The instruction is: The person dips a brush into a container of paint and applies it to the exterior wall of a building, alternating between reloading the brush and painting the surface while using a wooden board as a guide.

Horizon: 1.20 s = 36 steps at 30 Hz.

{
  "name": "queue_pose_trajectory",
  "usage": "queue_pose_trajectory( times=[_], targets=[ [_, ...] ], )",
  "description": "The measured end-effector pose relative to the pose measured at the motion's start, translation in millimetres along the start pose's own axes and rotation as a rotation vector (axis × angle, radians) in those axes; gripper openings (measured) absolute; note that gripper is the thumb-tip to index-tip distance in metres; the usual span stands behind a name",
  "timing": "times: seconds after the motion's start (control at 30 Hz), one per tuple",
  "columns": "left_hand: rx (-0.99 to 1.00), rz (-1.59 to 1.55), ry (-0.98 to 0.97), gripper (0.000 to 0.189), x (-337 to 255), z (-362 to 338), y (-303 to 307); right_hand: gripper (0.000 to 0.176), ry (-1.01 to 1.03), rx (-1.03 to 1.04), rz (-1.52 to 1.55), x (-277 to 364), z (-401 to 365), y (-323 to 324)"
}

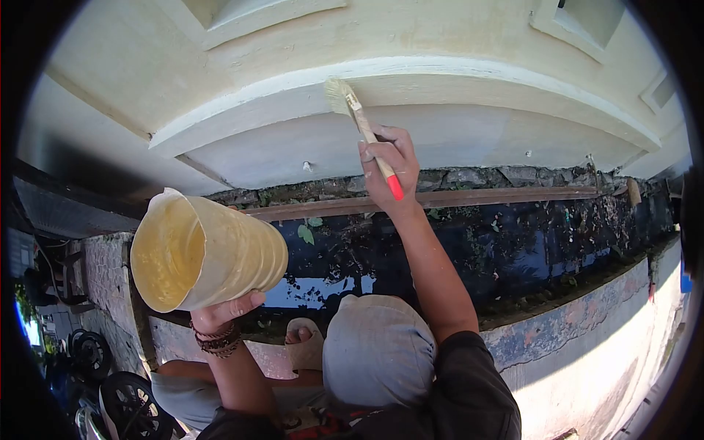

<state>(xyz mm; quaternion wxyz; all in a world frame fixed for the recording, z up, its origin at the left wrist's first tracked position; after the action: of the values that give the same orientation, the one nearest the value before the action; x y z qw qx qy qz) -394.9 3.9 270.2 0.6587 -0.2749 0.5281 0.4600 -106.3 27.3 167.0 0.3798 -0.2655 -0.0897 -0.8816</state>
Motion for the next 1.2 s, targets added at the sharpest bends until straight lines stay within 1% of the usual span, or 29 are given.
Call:
queue_pose_trajectory(
  times=[0.03,0.07,0.13,0.17,0.2,0.23,0.27,0.33,0.4,0.47,0.5,0.57,0.6,0.63,0.67,0.7,0.73,0.8,0.83,0.9,0.93,1.0,1.07,1.1,1.13,1.17,1.2],
  targets=[
    [-0.012,0.001,-0.001,0.117,1,-2,3,0.015,-0.004,-0.098,-0.03,-9,6,20],
    [-0.006,-0.013,0.011,0.117,4,-3,5,0.016,0.02,-0.123,-0.133,-12,3,37],
    [-0.007,-0.027,0.024,0.116,4,-6,4,0.016,0.099,-0.243,-0.292,-9,-5,51],
    [-0.045,-0.065,0.09,0.116,3,-8,2,0.016,0.097,-0.239,-0.289,-8,-12,49],
    [-0.083,-0.101,0.151,0.116,4,-9,1,0.015,0.115,-0.325,-0.458,-1,-14,45],
    [-0.085,-0.097,0.15,0.116,5,-10,5,0.015,0.129,-0.413,-0.628,5,-17,38],
    [-0.06,-0.067,0.127,0.116,8,-11,10,0.016,0.091,-0.428,-0.546,-5,-22,24],
    [-0.033,-0.04,0.104,0.116,9,-11,12,0.027,0.119,-0.133,-0.683,3,-18,-14],
    [-0.015,-0.086,0.024,0.1,5,-8,10,0.038,0.15,0.027,-0.562,4,-27,-53],
    [-0.016,-0.073,0.018,0.1,6,-6,14,0.035,0.146,0.222,-0.299,18,-36,-79],
    [-0.02,-0.059,0.02,0.101,7,-6,15,0.035,0.145,0.225,-0.305,24,-36,-76],
    [-0.02,-0.074,0.0,0.098,6,-3,14,0.026,0.094,0.355,-0.005,38,-23,-74],
    [-0.026,-0.083,-0.02,0.095,5,-3,14,0.026,0.111,0.294,0.034,35,-7,-59],
    [-0.036,-0.088,-0.02,0.095,3,-5,15,0.024,0.021,0.188,0.023,23,4,-40],
    [-0.049,-0.079,0.005,0.091,3,-6,15,0.022,-0.066,0.081,0.011,11,13,-19],
    [-0.06,-0.07,0.034,0.087,2,-7,15,0.02,-0.1,-0.006,-0.023,4,18,5],
    [-0.067,-0.073,0.031,0.087,0,-7,14,0.019,-0.133,-0.095,-0.056,-1,23,23],
    [-0.064,-0.12,0.102,0.079,-2,-6,11,0.017,-0.099,-0.292,-0.106,10,20,42],
    [-0.07,-0.12,0.1,0.079,-3,-7,10,0.017,-0.097,-0.287,-0.102,15,18,40],
    [-0.083,-0.047,0.278,0.11,1,-10,11,0.018,0.096,-0.433,-0.597,32,14,29],
    [-0.081,-0.042,0.275,0.11,1,-11,12,0.019,0.082,-0.416,-0.548,31,12,11],
    [-0.062,-0.033,0.237,0.11,1,-10,12,0.021,0.09,-0.083,-0.696,35,14,-30],
    [-0.053,-0.026,0.216,0.11,3,-12,13,0.026,0.184,0.081,-0.583,31,2,-76],
    [-0.056,-0.023,0.195,0.11,3,-11,13,0.027,0.189,0.163,-0.466,39,1,-92],
    [-0.052,-0.023,0.193,0.11,3,-10,14,0.028,0.192,0.248,-0.346,48,0,-101],
    [-0.053,-0.018,0.172,0.11,2,-10,15,0.028,0.193,0.249,-0.347,53,0,-99],
    [-0.056,-0.015,0.152,0.11,1,-10,15,0.028,0.127,0.294,-0.116,56,0,-98]
  ],
)
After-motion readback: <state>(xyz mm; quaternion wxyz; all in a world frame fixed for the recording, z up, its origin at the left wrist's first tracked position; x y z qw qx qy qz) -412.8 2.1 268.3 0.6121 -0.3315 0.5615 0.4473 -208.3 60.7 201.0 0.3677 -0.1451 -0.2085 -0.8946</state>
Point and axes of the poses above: each hand's wrist, its own z-axis towards the middle knuckle, its own y-axis out of the back of the hand, x = y × z, the point moved 3 cm from there along z, towards the middle knuckle, and after that the axes turned 2 degrees about y, right-handed, at the moved point
